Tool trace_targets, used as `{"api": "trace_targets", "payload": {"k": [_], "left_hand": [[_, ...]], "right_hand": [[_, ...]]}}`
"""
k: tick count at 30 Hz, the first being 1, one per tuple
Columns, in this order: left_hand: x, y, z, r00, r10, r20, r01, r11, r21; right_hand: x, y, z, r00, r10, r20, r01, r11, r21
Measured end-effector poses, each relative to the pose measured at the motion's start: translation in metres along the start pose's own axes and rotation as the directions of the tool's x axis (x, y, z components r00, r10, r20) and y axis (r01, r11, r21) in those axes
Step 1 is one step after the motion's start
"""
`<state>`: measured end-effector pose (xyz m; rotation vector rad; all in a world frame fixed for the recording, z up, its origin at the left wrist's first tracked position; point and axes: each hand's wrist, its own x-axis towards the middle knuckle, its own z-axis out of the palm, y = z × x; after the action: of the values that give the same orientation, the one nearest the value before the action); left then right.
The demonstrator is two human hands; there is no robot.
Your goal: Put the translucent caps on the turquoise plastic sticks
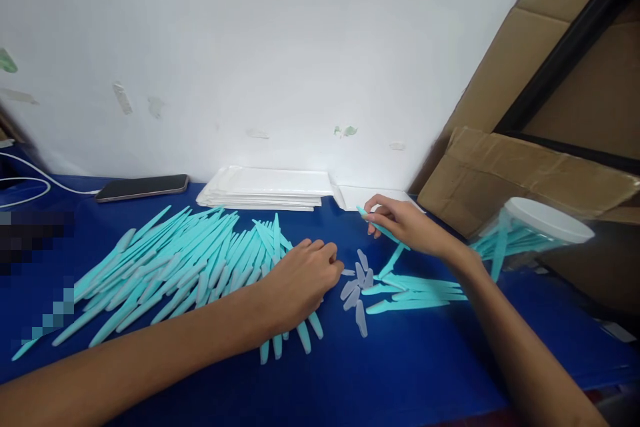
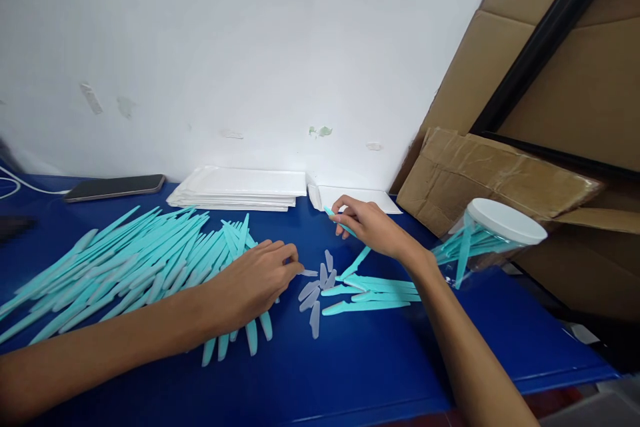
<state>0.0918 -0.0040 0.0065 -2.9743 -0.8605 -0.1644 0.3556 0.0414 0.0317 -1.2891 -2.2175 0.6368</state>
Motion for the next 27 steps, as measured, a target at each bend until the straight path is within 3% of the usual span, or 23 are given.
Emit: {"api": "trace_targets", "payload": {"k": [4,7,10,14,18,27], "left_hand": [[0.000,-0.003,-0.002,1.000,-0.007,-0.014,0.007,1.000,-0.025],[0.001,-0.008,-0.005,0.996,-0.062,-0.057,0.059,0.997,-0.056],[0.004,-0.016,-0.010,0.977,-0.169,-0.129,0.139,0.967,-0.212],[0.008,-0.029,-0.018,0.921,-0.344,-0.182,0.209,0.832,-0.514],[0.009,-0.035,-0.025,0.879,-0.456,-0.142,0.254,0.698,-0.670],[0.011,-0.033,-0.025,0.898,-0.426,-0.109,0.241,0.684,-0.688]], "right_hand": [[0.002,-0.008,0.004,0.991,-0.040,-0.130,0.031,0.997,-0.070],[0.003,-0.015,0.006,0.993,-0.037,-0.112,0.028,0.997,-0.077],[0.002,-0.020,0.007,0.997,-0.051,-0.055,0.049,0.998,-0.028],[0.002,-0.027,0.010,0.998,-0.067,-0.001,0.067,0.997,0.026],[0.002,-0.032,0.015,0.999,-0.032,0.024,0.030,0.997,0.068],[0.004,-0.034,0.029,0.990,-0.075,-0.118,0.087,0.992,0.094]]}}
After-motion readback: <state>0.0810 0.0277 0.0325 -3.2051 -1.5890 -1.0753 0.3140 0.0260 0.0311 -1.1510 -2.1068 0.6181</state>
